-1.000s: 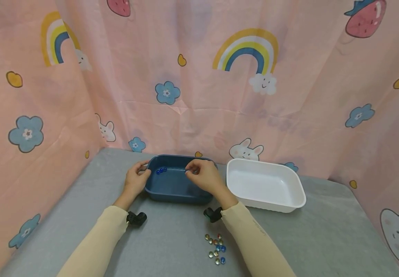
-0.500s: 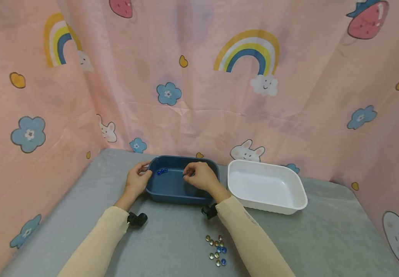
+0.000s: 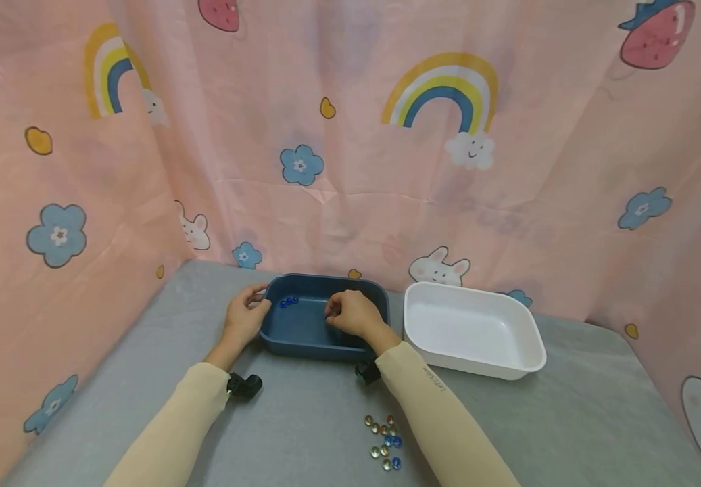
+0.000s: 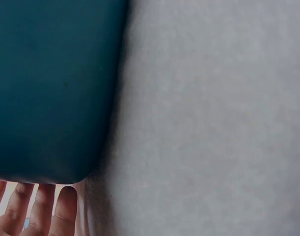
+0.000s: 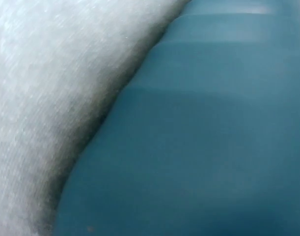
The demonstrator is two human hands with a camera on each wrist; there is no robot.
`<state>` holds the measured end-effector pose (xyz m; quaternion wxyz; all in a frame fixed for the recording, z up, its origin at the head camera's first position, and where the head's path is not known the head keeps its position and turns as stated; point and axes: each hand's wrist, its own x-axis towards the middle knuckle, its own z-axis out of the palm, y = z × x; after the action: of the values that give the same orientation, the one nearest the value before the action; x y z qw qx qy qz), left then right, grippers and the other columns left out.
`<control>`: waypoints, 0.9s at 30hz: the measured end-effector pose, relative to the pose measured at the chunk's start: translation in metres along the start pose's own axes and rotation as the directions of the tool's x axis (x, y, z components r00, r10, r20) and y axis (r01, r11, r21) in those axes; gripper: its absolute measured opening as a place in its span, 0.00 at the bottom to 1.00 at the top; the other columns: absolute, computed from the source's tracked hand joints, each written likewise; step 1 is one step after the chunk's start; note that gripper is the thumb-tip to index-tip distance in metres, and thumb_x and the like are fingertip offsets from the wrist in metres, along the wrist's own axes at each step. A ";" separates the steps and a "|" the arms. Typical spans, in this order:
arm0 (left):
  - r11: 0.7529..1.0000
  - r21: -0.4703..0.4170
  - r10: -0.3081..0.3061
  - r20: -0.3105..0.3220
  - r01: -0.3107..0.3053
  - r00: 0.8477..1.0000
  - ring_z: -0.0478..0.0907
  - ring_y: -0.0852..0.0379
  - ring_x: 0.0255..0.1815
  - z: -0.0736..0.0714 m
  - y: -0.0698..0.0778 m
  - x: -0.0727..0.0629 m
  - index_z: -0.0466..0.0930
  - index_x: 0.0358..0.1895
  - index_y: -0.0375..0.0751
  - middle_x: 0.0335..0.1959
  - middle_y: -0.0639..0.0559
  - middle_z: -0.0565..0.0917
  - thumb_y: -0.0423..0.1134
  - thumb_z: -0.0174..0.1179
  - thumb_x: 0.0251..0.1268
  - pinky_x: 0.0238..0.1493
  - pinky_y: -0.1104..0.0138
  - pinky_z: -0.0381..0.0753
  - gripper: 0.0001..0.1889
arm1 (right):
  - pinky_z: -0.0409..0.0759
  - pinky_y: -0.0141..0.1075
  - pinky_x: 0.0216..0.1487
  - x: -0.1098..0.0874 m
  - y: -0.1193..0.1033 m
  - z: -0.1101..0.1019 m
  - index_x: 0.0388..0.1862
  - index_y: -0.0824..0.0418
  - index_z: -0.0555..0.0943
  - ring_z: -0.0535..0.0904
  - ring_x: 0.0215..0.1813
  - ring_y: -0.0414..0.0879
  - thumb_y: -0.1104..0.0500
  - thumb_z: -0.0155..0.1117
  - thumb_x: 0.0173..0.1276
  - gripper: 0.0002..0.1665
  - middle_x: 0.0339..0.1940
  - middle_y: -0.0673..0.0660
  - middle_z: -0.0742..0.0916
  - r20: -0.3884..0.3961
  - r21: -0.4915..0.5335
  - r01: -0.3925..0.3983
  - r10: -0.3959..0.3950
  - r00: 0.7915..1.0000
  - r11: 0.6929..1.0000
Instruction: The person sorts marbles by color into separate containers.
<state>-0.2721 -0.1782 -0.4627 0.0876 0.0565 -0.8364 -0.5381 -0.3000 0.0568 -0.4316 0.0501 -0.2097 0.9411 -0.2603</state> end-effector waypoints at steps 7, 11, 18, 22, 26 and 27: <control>1.000 0.007 0.004 -0.004 -0.004 1.000 0.79 0.42 0.52 0.001 -0.001 0.000 0.74 0.64 0.44 0.57 0.36 0.79 0.37 0.52 0.66 0.47 0.57 0.79 0.22 | 0.79 0.37 0.39 0.002 -0.001 0.002 0.33 0.52 0.85 0.80 0.34 0.40 0.59 0.70 0.58 0.04 0.33 0.48 0.87 0.037 -0.032 -0.016 0.017 0.999 0.999; 1.000 -0.005 0.001 -0.004 -0.001 1.000 0.79 0.42 0.52 0.001 -0.003 0.001 0.74 0.64 0.44 0.57 0.36 0.79 0.37 0.53 0.66 0.47 0.56 0.79 0.22 | 0.79 0.38 0.40 0.003 -0.001 0.003 0.33 0.52 0.86 0.79 0.34 0.40 0.59 0.69 0.58 0.04 0.33 0.48 0.87 0.050 -0.050 -0.029 0.031 0.998 0.998; 1.000 -0.008 0.010 -0.009 -0.010 1.000 0.79 0.42 0.52 0.001 -0.002 0.001 0.74 0.64 0.44 0.57 0.36 0.79 0.36 0.53 0.65 0.48 0.55 0.79 0.22 | 0.79 0.38 0.40 0.003 0.001 0.005 0.33 0.53 0.86 0.79 0.33 0.40 0.59 0.70 0.58 0.03 0.33 0.48 0.87 0.066 -0.086 -0.032 0.038 0.997 0.996; 1.000 -0.001 0.009 -0.007 -0.009 1.000 0.79 0.42 0.51 0.001 -0.002 0.001 0.74 0.64 0.44 0.57 0.36 0.79 0.36 0.53 0.65 0.48 0.55 0.79 0.22 | 0.78 0.37 0.38 0.003 0.002 0.005 0.32 0.53 0.86 0.78 0.32 0.40 0.59 0.71 0.58 0.03 0.31 0.48 0.87 0.071 -0.096 -0.037 0.044 0.996 0.995; 1.000 0.001 0.008 -0.005 -0.008 1.000 0.79 0.42 0.52 0.002 -0.002 0.001 0.74 0.64 0.44 0.58 0.36 0.79 0.36 0.53 0.65 0.49 0.54 0.79 0.22 | 0.78 0.37 0.38 0.003 0.002 0.004 0.32 0.53 0.86 0.78 0.32 0.40 0.59 0.71 0.57 0.03 0.31 0.48 0.87 0.078 -0.089 -0.048 0.055 0.995 0.995; 1.000 0.000 0.007 -0.005 -0.007 1.000 0.79 0.42 0.52 0.002 -0.002 0.001 0.74 0.64 0.44 0.58 0.36 0.79 0.36 0.53 0.65 0.49 0.54 0.78 0.22 | 0.78 0.37 0.38 0.003 0.001 0.003 0.32 0.53 0.86 0.78 0.32 0.40 0.59 0.71 0.57 0.03 0.31 0.48 0.87 0.078 -0.086 -0.053 0.059 0.995 0.995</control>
<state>-0.2738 -0.1779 -0.4654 0.0918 0.0547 -0.8363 -0.5377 -0.3023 0.0550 -0.4351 0.0865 -0.1955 0.9540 -0.2102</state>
